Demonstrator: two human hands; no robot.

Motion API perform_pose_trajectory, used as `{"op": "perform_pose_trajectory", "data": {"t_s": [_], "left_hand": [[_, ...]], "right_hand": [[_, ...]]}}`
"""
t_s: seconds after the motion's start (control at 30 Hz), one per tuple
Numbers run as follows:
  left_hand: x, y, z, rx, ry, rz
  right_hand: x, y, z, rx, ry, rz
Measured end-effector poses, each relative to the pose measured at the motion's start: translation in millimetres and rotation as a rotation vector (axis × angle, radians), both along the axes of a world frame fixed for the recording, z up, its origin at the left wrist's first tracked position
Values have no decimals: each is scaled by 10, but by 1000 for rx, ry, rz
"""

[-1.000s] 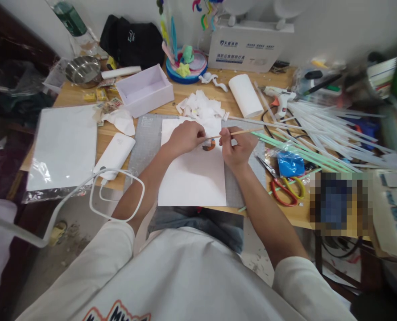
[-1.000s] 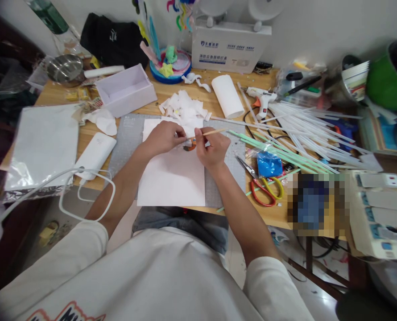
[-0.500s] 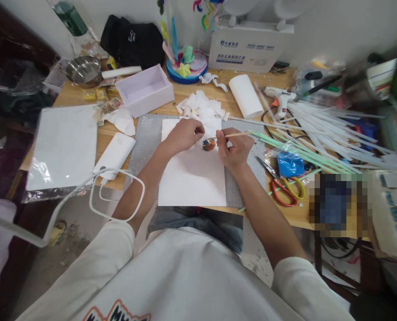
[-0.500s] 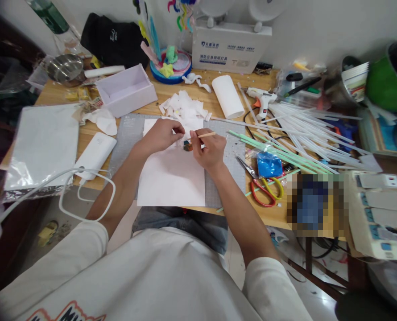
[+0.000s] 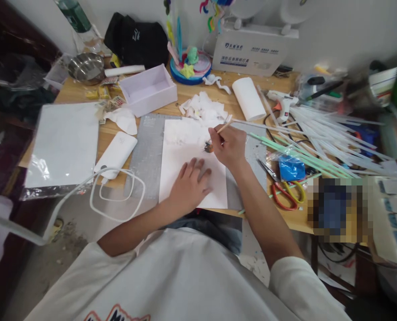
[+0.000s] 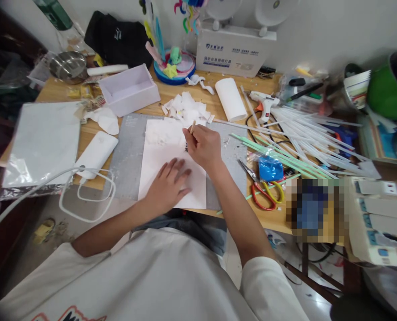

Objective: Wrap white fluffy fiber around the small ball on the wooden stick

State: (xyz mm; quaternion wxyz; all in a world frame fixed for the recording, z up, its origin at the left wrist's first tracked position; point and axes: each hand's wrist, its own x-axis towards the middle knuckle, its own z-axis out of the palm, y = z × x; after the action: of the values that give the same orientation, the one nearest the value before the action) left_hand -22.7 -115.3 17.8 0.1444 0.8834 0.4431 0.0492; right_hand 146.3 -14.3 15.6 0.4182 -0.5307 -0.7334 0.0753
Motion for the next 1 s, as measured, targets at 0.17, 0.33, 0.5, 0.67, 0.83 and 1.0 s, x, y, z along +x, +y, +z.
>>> {"op": "perform_pose_trajectory", "data": {"t_s": [0.17, 0.33, 0.5, 0.67, 0.83, 1.0], "left_hand": [[-89, -272, -212, 56, -21, -80], [-187, -202, -148, 34, 35, -241], [-312, -126, -130, 62, 86, -359], [-480, -29, -96, 27, 39, -443], [-568, 101, 119, -94, -58, -437], [-306, 860, 393, -9, -200, 34]], "right_hand": [[-109, 55, -1, 32, -3, -9], [-45, -7, 16, 70, 86, -92], [90, -90, 54, 104, 282, -234], [184, -89, 104, 106, 555, -308], [297, -60, 76, 135, 627, -367], [396, 27, -137, 152, 580, -463]]}}
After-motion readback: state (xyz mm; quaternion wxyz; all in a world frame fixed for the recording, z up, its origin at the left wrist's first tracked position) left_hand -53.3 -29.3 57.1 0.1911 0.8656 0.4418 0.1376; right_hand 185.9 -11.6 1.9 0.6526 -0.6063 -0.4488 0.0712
